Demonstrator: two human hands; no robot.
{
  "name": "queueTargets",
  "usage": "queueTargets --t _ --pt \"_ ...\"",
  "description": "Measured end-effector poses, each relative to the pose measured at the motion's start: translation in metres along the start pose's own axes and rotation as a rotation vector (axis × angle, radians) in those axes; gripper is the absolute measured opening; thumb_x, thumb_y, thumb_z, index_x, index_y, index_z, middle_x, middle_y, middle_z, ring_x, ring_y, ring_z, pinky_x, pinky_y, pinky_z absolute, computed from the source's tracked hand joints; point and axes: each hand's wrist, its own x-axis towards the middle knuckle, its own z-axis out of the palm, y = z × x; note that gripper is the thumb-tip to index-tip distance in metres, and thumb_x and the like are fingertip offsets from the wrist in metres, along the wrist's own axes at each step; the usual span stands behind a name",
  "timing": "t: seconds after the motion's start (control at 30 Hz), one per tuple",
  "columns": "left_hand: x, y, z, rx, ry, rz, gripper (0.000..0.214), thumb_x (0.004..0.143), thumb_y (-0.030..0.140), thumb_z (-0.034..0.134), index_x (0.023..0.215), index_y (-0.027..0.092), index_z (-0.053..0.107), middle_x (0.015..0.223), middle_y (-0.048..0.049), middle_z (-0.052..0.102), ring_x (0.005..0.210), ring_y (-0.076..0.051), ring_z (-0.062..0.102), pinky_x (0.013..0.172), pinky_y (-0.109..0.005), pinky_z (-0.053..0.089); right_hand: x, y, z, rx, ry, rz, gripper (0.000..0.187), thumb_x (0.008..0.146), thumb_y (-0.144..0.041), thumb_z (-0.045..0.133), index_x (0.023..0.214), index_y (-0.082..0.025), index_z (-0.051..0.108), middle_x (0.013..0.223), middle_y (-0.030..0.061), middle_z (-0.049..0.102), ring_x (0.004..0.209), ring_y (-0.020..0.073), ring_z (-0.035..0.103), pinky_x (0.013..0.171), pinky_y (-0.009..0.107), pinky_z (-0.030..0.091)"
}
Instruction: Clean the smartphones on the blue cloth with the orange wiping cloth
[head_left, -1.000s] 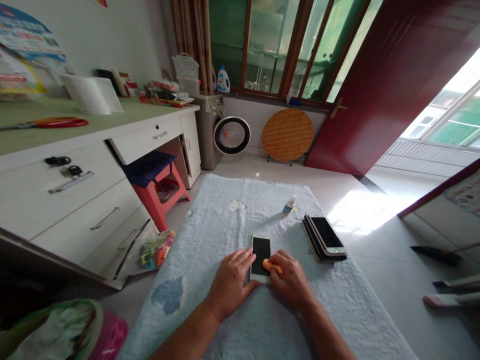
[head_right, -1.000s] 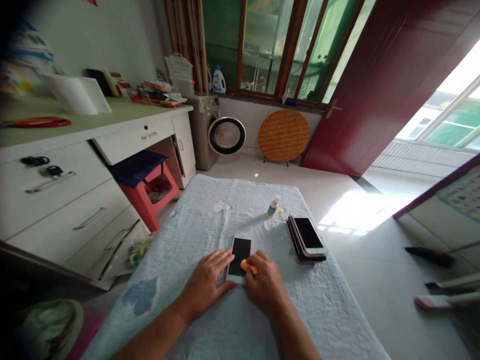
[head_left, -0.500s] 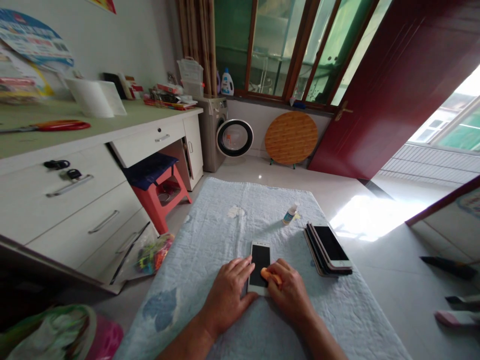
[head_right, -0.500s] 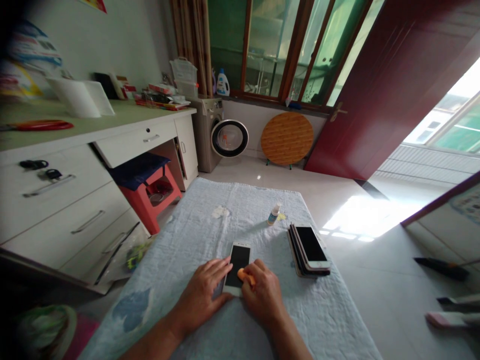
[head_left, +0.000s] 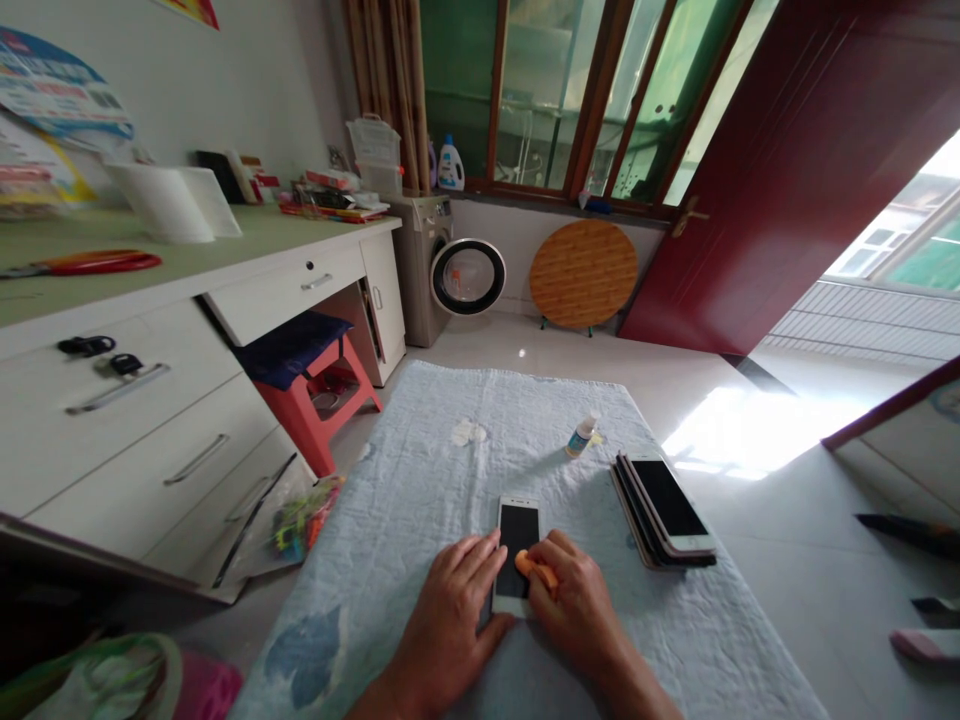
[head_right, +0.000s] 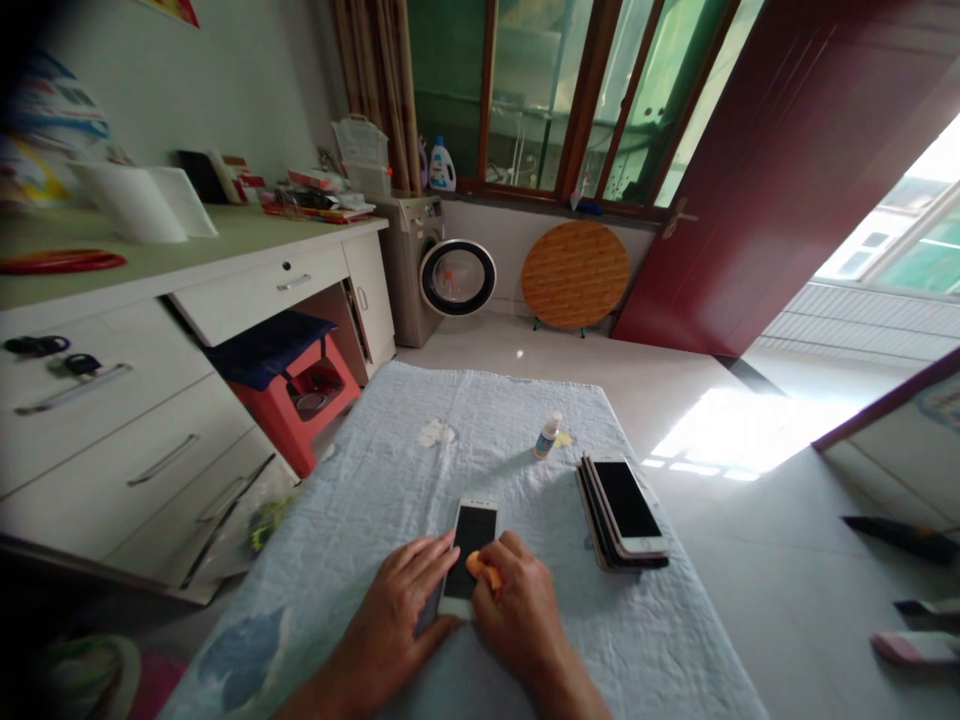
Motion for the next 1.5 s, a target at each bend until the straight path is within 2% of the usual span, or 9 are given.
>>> queueTargets --t 0.23,0.5,1.13,1.5 --pt "0.001 -0.001 0.003 -0.006 0.032 -0.026 0.060 0.085 0.048 0.064 0.137 0.024 0.048 0.148 -0.0073 0.044 0.136 -0.029 0.039 0.112 -0.050 0.037 0.006 -0.001 0.003 0.007 -0.018 0.006 0.015 0.084 -0.019 0.051 0.076 -0.020 0.064 0.077 0.0019 0.058 0.068 0.0121 0.056 0.063 0.022 0.037" --pt "0.009 0.004 -0.003 -0.030 -0.007 -0.044 0.062 0.080 0.039 0.069 0.136 0.022 0.048 0.146 -0.0077 0.045 0.135 -0.030 0.038 0.113 -0.050 0.035 0.004 0.004 0.001 0.073 -0.028 -0.010 0.018 0.087 -0.022 0.050 0.083 -0.019 0.067 0.077 0.0028 0.057 0.069 0.0131 0.057 0.063 0.022 0.040" --pt "0.033 -0.010 -0.017 0.083 -0.049 0.058 0.061 0.081 0.047 0.065 0.133 0.018 0.050 0.144 -0.0111 0.047 0.130 -0.030 0.043 0.113 -0.049 0.032 0.023 0.004 0.006 0.085 0.027 -0.009 0.019 0.089 -0.024 0.051 0.086 -0.018 0.068 0.078 0.0046 0.058 0.069 0.0138 0.057 0.064 0.023 0.043" --pt "0.041 -0.011 -0.014 0.093 -0.055 0.055 0.061 0.082 0.046 0.064 0.135 0.021 0.048 0.145 -0.0104 0.047 0.130 -0.031 0.044 0.112 -0.050 0.032 0.030 0.005 0.003 0.104 0.054 -0.009 0.019 0.089 -0.025 0.053 0.084 -0.020 0.070 0.075 0.0036 0.059 0.066 0.0134 0.058 0.061 0.022 0.043"
